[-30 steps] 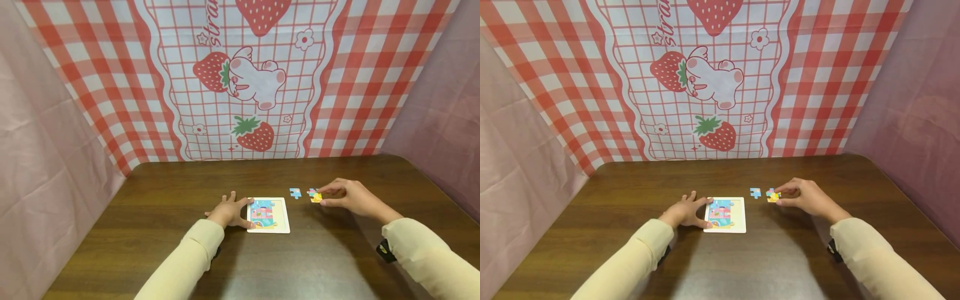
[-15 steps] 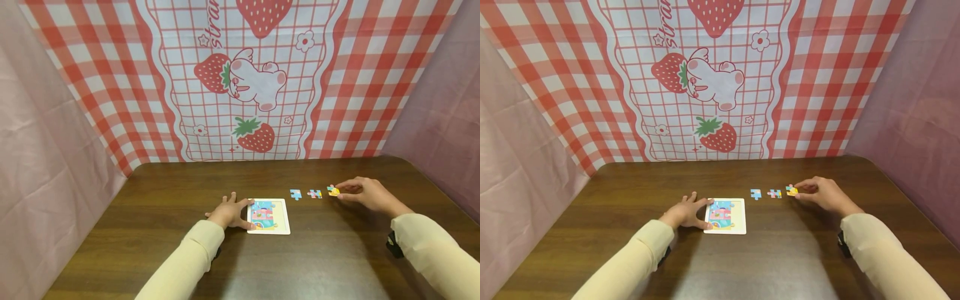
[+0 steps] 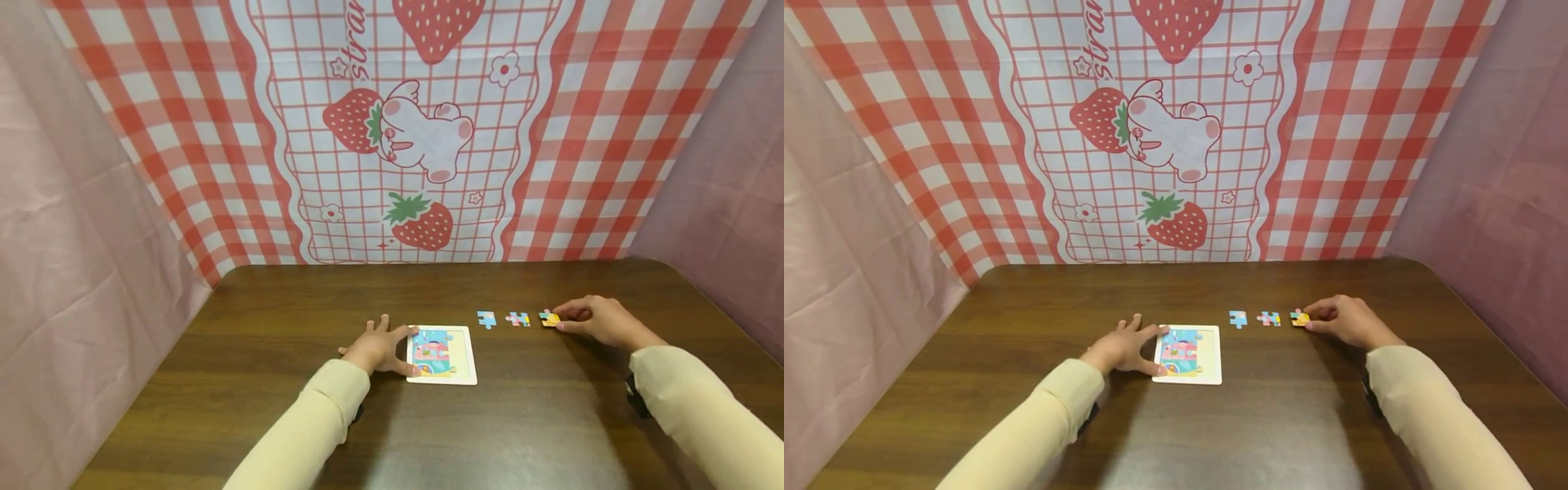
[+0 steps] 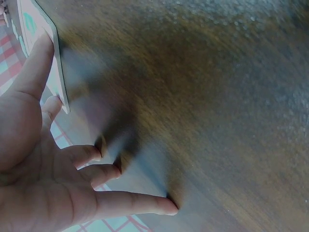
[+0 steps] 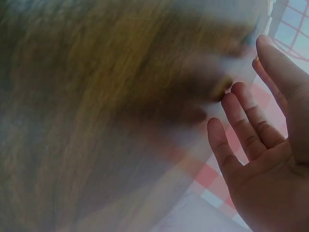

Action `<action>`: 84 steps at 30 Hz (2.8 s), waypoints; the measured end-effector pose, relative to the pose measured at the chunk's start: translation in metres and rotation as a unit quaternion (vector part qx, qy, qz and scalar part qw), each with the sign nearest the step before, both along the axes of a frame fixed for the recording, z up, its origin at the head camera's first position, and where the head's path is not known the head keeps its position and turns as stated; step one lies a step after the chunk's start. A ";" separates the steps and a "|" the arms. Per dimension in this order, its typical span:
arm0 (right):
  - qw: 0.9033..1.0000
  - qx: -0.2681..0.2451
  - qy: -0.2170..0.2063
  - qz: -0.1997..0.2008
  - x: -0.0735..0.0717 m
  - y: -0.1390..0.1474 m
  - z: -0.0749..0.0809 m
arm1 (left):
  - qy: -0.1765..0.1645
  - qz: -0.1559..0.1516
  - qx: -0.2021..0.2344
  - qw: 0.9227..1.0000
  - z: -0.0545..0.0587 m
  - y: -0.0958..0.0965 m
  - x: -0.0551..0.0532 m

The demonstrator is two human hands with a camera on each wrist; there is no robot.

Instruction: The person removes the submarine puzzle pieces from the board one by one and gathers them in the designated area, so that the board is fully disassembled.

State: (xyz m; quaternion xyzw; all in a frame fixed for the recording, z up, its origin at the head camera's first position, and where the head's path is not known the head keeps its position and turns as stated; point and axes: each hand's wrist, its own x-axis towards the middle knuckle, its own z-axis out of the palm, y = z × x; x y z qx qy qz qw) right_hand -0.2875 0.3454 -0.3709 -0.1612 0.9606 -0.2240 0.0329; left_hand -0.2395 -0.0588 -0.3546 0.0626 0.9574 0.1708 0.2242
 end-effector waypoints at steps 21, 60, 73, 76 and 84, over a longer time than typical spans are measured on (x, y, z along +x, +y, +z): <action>1.000 0.013 0.012 -0.009 -0.001 0.000 -0.004 | -0.006 0.000 0.003 1.000 0.001 0.002 0.001; 0.993 -0.115 0.007 0.030 0.034 -0.162 0.007 | -0.003 0.005 0.007 1.000 0.000 0.000 0.001; 0.999 -0.020 0.006 -0.041 0.033 -0.191 -0.006 | 0.003 0.003 0.003 1.000 0.000 0.001 0.001; 0.999 0.006 0.032 -0.038 0.034 -0.193 -0.008 | 0.000 0.003 0.003 1.000 0.000 0.001 0.001; 0.996 0.020 0.082 -0.004 0.034 -0.196 -0.012 | 0.003 0.005 0.004 1.000 0.001 0.000 0.002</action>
